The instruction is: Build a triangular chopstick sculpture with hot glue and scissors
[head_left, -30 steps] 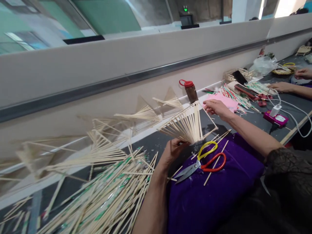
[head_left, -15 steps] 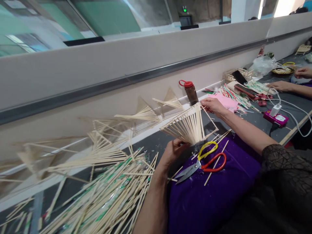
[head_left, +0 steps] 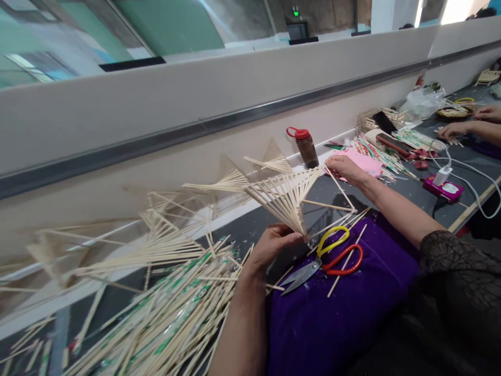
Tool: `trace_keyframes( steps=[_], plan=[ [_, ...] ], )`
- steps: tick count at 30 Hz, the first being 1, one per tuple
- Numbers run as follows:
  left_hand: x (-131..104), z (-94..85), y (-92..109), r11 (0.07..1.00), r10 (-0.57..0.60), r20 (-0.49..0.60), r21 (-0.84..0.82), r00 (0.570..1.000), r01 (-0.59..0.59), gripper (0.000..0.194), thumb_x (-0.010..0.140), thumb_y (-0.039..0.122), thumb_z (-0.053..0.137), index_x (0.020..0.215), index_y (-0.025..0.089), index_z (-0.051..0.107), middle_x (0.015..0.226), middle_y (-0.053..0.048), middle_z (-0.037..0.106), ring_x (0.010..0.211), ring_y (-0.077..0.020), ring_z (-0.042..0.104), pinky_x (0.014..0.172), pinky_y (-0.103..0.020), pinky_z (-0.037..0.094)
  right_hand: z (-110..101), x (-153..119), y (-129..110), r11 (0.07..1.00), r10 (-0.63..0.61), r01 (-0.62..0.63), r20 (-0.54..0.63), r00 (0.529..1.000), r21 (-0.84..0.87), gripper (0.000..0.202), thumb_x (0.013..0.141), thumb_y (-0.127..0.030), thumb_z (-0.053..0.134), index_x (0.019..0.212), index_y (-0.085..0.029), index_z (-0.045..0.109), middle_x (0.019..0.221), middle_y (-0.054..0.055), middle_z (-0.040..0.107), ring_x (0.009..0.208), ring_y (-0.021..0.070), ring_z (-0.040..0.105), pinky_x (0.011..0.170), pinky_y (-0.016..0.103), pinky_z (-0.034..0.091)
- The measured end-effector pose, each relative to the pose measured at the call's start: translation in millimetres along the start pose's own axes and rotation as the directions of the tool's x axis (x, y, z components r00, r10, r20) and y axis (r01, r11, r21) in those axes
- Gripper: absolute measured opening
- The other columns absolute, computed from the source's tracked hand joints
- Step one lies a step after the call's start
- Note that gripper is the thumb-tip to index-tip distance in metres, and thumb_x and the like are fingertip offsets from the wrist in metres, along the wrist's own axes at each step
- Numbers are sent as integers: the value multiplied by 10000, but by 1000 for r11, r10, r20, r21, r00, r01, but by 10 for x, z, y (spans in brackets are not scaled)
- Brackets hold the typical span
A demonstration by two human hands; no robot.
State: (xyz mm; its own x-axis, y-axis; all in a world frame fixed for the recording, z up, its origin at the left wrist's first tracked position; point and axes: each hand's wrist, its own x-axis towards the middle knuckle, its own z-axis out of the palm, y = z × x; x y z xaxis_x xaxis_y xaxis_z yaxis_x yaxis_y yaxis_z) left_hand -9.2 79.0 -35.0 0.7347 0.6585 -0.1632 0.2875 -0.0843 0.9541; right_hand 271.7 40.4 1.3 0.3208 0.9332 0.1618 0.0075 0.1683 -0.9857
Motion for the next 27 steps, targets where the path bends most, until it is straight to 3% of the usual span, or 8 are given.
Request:
trace_keyframes(
  steps=[5, 8, 11, 14, 17, 21, 24, 27],
  plan=[
    [-31, -30, 28, 999, 46, 43, -3, 998, -46, 226, 609, 345, 784, 700, 142, 739, 652, -55, 708, 583, -147, 587, 567, -248, 447, 11, -30, -23, 997, 70, -68, 58, 996, -40, 166, 706, -169, 471, 554, -191, 410, 482, -66, 369, 444, 60, 285, 455, 218, 219],
    [-48, -29, 65, 999, 38, 80, -21, 996, -36, 232, 609, 347, 789, 703, 144, 729, 622, -41, 692, 552, -138, 572, 565, -251, 446, -69, -4, 10, 956, -11, 26, 54, 998, -291, 150, 740, -177, 461, 591, -191, 441, 522, -48, 420, 491, 82, 347, 500, 229, 260],
    [-47, -15, 88, 999, 16, 86, -43, 996, -12, 243, 593, 350, 802, 698, 149, 715, 604, -27, 679, 534, -135, 565, 569, -256, 452, -158, 36, 23, 726, -213, 222, 95, 973, -651, 124, 752, -176, 497, 629, -186, 487, 597, -19, 502, 582, 107, 407, 576, 243, 289],
    [-40, -7, 96, 999, 14, 71, -32, 997, -12, 253, 590, 360, 801, 706, 151, 717, 609, -27, 681, 542, -138, 569, 564, -251, 448, -195, 61, 7, 563, -308, 281, 118, 944, -777, 124, 779, -175, 494, 656, -186, 498, 670, 5, 560, 644, 122, 445, 628, 249, 318],
    [-51, -19, 98, 1000, 10, 75, -21, 997, -8, 243, 570, 348, 804, 688, 152, 720, 608, -29, 685, 549, -141, 575, 564, -249, 451, -236, 71, 6, 698, -270, 183, -17, 963, -692, 128, 801, -182, 469, 675, -187, 493, 677, 15, 576, 653, 126, 506, 614, 237, 363],
    [-86, -50, 91, 999, -23, 109, -26, 994, 26, 216, 554, 317, 801, 671, 153, 722, 609, -32, 691, 541, -142, 581, 557, -248, 456, -434, 89, 64, 924, -112, 8, -249, 962, -382, 70, 764, -192, 483, 703, -182, 515, 661, 13, 579, 567, 110, 535, 481, 203, 364],
    [-87, -62, 76, 999, -19, 72, -40, 997, 22, 197, 561, 310, 789, 660, 156, 713, 590, -30, 686, 529, -142, 582, 545, -245, 449, -636, 56, 104, 945, -20, -77, -291, 957, -318, 154, 754, -187, 466, 604, -178, 498, 529, 9, 539, 461, 102, 498, 440, 207, 354],
    [-68, -67, 57, 999, -6, 29, -49, 1000, 8, 194, 563, 312, 783, 648, 156, 705, 563, -27, 673, 508, -138, 569, 529, -243, 439, -817, -80, 97, 888, 11, -136, -275, 961, -439, 272, 793, -202, 433, 524, -183, 469, 422, 7, 473, 394, 105, 453, 439, 231, 345]
  ],
)
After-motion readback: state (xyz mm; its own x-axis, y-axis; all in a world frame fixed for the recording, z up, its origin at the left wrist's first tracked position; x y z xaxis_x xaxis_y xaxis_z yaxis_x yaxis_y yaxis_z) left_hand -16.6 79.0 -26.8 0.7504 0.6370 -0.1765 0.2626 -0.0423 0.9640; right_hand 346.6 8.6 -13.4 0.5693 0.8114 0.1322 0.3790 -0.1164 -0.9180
